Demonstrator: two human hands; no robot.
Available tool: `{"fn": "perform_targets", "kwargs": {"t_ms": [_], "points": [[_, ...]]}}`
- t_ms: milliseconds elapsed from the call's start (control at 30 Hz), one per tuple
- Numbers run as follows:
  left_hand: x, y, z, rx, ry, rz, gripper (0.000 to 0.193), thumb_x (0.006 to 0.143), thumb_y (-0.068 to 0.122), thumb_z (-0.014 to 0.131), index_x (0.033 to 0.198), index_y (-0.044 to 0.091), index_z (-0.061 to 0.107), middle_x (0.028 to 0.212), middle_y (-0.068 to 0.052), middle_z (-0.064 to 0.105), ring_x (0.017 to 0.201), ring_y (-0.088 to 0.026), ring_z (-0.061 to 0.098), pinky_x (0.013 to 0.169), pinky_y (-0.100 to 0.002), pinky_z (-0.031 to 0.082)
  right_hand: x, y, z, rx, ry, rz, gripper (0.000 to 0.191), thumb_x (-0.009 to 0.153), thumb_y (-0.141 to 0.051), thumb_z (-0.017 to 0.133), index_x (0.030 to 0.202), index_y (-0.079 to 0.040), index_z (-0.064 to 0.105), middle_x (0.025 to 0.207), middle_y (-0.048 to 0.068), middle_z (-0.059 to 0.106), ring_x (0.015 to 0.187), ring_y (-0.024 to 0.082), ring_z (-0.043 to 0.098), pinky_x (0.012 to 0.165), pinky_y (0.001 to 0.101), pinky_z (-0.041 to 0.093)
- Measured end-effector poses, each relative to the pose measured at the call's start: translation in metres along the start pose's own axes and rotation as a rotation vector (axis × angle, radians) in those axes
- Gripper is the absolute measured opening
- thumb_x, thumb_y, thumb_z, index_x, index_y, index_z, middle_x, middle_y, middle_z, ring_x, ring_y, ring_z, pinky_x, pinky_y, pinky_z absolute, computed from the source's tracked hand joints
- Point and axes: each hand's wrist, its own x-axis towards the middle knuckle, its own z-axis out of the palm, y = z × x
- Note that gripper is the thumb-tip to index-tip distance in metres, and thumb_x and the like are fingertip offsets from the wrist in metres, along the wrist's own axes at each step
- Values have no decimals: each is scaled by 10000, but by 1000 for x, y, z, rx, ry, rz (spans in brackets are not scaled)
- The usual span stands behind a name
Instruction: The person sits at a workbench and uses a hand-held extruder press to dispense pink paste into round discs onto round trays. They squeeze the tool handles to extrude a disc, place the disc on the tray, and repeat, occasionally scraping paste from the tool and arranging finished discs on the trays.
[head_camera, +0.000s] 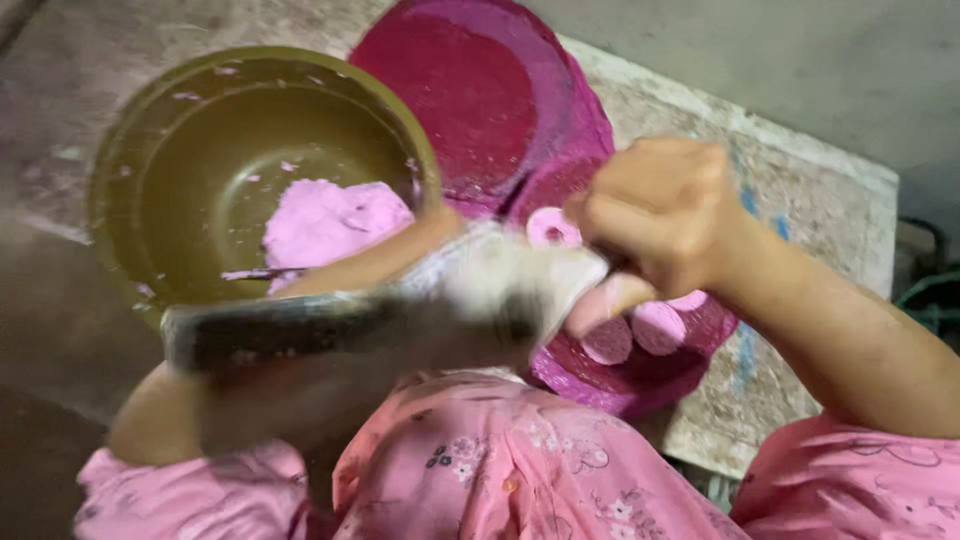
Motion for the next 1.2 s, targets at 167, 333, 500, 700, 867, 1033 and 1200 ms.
{"fn": "perform_targets", "kwargs": {"t_ms": [167,333,500,700,867,1033,1200], "points": [[-82,31,4,25,-69,-75,624,850,385,817,1248,-36,586,1149,-131,640,1054,-206,610,926,-389,522,62,-26,51,464,-225,-274,642,902,-661,615,880,-21,579,706,103,532,625,319,577,546,432,428],[-179,21,5,-58,-3,-184,547,867,336,788,1237,-22,605,1121,-110,655,1024,-190,625,905,-376,536,83,-63,107,1045,-478,-54,463,1099,-423,549,856,-31,515,752,124,550,727,371,614,642,461,441],[-323,-15,-24,-326,324,-405,473,883,288,759,1227,-7,624,1093,-90,669,994,-174,640,884,-364,549,103,-47,113,868,-352,-40,375,967,-391,593,762,-76,586,650,84,542,595,274,625,546,432,450],[-390,-52,15,-915,621,-392,389,902,229,725,1214,11,647,1060,-65,687,959,-155,657,858,-348,565,194,-6,126,-484,-115,-448,230,887,-306,799,967,-127,679,715,46,685,682,201,695,556,336,502],[-360,-88,55,-1199,946,-122,342,983,185,676,1247,-24,619,998,-67,654,863,-142,637,763,-331,568,248,10,173,-545,126,-251,604,877,-386,848,1415,-223,627,1358,124,628,1262,270,633,1069,451,447],[-381,-131,29,-470,1455,-314,306,973,98,653,1267,49,583,959,-42,638,775,-96,596,617,-248,477,264,15,313,124,-13,443,955,1042,-685,493,1704,-101,127,1770,211,87,1657,371,116,1336,610,167],[-375,-160,13,-95,1582,-283,312,942,30,656,1252,20,619,1084,-57,665,922,-132,624,784,-293,515,268,-11,426,-5,-526,634,969,999,-755,331,1626,-72,52,1722,213,-11,1599,346,-82,1223,640,-39]]}}
